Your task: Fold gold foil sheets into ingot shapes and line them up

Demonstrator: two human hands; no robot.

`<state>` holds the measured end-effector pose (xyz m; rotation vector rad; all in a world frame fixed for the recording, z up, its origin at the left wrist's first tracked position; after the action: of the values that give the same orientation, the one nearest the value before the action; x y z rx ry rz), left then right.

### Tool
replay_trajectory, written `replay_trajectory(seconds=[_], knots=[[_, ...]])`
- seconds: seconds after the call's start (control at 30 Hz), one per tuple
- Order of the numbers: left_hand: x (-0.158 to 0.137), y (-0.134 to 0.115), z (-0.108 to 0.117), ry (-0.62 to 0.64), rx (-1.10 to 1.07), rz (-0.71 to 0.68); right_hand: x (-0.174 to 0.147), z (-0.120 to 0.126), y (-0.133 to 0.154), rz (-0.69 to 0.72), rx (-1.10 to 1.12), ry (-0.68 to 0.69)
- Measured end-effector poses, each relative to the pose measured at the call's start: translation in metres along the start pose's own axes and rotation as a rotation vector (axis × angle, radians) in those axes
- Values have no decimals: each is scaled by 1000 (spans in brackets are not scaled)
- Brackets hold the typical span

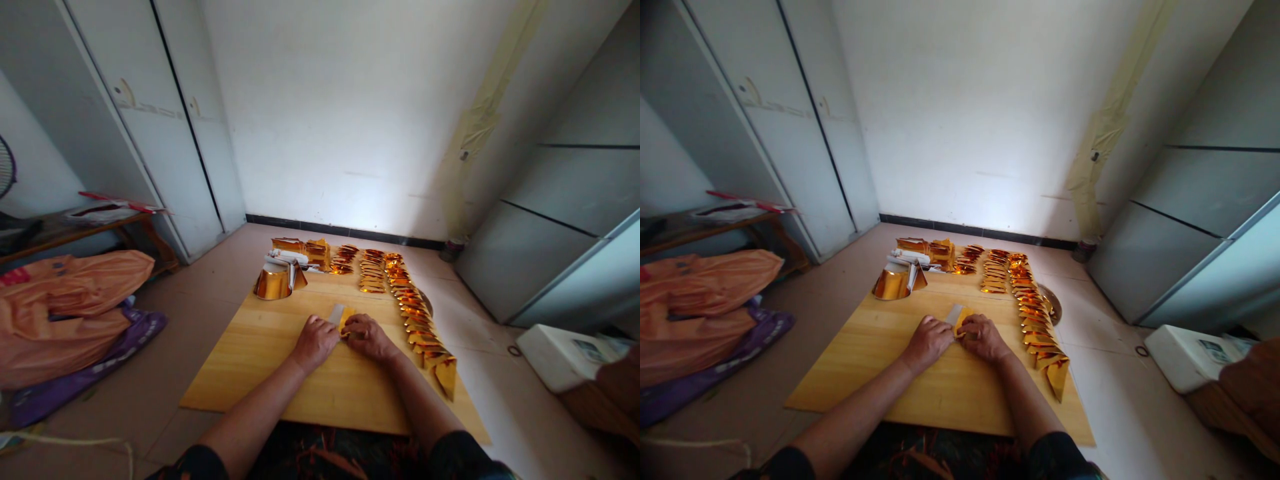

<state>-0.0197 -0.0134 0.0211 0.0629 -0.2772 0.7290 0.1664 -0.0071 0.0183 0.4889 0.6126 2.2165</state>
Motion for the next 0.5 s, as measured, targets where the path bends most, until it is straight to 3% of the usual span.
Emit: replay_trajectory(seconds=[0.3,0.5], knots=[[-3,-1,2,-34,-76,5,1,-9,-10,56,-84,-60],[-13,1,2,37,-178,21,7,-9,-8,40,-69,-59]])
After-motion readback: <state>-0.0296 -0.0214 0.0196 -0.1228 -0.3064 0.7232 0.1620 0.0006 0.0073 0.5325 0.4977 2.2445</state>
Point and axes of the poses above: each hand's wrist, its own x-axis towards the middle knuckle, its own z-axis out of the back of the hand, y = z × x, the point moved 2 cm from there along x, towards the middle knuckle, and after that the axes turned 14 degrees about y, right-handed, at the moved point
